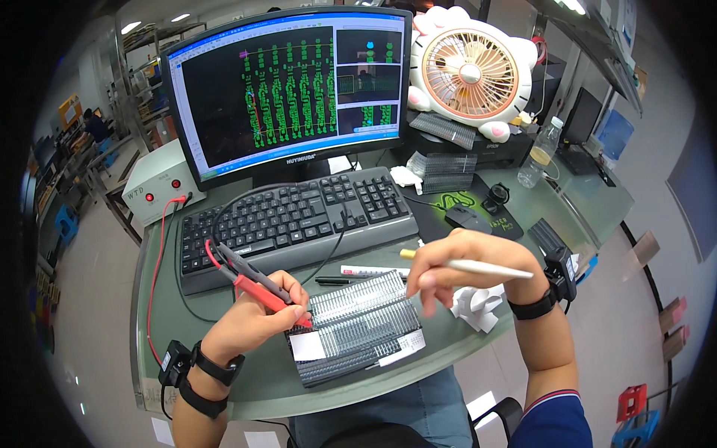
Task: Using probes and a marker to test or mark electronic components while monitoring data on a screen.
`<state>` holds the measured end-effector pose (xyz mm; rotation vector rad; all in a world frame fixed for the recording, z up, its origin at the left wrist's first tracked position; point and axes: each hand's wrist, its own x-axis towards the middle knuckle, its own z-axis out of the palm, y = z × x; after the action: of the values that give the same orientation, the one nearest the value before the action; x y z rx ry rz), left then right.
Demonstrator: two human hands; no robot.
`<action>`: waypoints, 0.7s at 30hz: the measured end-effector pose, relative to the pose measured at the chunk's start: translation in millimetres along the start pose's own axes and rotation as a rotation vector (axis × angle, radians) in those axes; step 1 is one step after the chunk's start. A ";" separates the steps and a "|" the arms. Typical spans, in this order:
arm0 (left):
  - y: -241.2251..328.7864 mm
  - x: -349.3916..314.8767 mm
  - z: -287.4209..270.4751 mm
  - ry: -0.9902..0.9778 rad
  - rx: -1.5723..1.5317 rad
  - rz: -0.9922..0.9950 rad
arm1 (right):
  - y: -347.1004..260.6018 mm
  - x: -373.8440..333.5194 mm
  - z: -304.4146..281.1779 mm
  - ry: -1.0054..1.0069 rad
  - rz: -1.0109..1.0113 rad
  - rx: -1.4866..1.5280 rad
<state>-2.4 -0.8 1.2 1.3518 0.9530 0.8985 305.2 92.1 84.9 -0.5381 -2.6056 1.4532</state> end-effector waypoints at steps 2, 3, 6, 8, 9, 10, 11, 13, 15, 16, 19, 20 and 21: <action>1.9 -0.2 0.9 0.019 0.016 -0.020 | 0.1 -5.2 -1.7 0.213 0.071 0.115; 0.8 0.3 0.9 0.021 0.019 -0.020 | 1.0 -1.3 -2.2 0.294 0.174 -0.009; -1.3 0.2 1.4 0.005 0.015 -0.006 | 38.7 8.6 1.4 0.345 0.065 -0.529; -0.5 -2.4 1.0 0.028 -0.008 -0.011 | 47.0 13.5 9.4 0.289 0.186 -0.673; 2.6 -2.6 1.8 0.029 -0.010 -0.012 | 49.7 14.5 13.1 0.268 0.219 -0.697; 8.1 -3.0 2.8 0.055 -0.021 -0.027 | 52.3 15.2 15.9 0.246 0.252 -0.720; 10.5 -2.9 3.1 0.081 -0.033 -0.043 | 54.2 15.1 17.2 0.244 0.252 -0.720; 9.5 -4.5 0.0 0.153 -0.149 -0.036 | 55.0 14.9 18.2 0.226 0.282 -0.774; 4.0 -5.6 -5.4 0.211 -0.335 0.055 | 54.6 7.9 8.3 0.314 0.212 -0.800; 3.9 -5.2 -5.4 0.212 -0.336 0.056 | 51.9 7.7 2.6 0.402 0.142 -0.824; 0.8 -2.6 -9.2 0.070 -0.484 0.228 | 25.3 8.4 -1.0 0.524 0.126 -0.377; 0.9 -2.2 -6.3 0.070 -0.486 0.228 | 14.5 12.4 3.1 0.535 0.109 -0.225; 0.4 -2.8 -3.1 0.023 -0.417 0.258 | 7.6 22.5 12.0 0.495 0.043 0.047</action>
<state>-6.3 -2.3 1.8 1.1176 0.5702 1.2344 283.0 94.1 70.3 -0.8298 -2.1784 1.1970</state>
